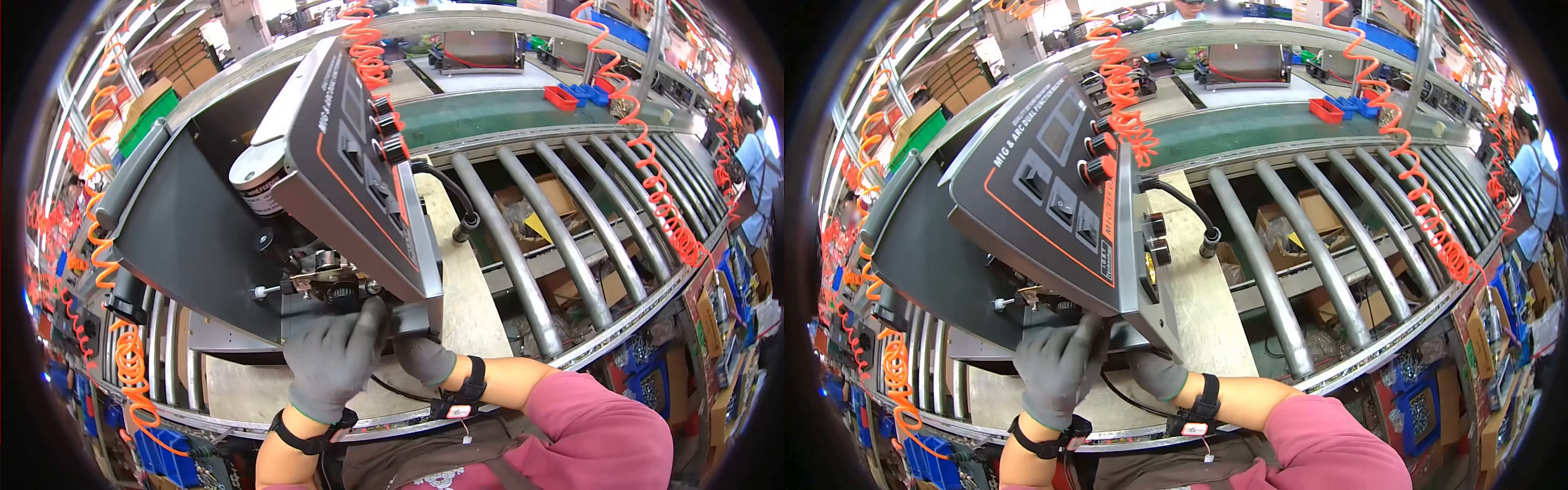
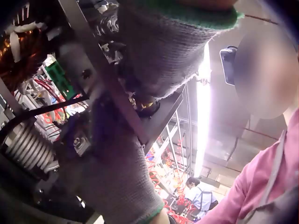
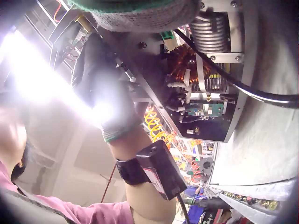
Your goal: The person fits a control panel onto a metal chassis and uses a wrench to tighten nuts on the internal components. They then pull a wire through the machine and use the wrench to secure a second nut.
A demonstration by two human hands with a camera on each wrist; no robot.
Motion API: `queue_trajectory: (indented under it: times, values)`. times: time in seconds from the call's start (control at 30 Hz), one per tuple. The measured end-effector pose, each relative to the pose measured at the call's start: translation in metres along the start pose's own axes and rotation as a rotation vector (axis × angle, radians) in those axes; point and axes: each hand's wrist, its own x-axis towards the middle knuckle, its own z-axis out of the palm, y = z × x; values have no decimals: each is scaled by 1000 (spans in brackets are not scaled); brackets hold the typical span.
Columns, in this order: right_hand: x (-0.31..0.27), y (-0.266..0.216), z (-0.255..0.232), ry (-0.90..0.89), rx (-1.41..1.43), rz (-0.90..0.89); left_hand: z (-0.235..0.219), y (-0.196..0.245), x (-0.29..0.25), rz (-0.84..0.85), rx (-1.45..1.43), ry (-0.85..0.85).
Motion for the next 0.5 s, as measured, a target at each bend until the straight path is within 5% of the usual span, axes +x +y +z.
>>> queue_trajectory:
  times: [0.5]
  values:
    - [12, 14, 6, 136, -1095, -463, 7, -7, 9, 8, 121, -83]
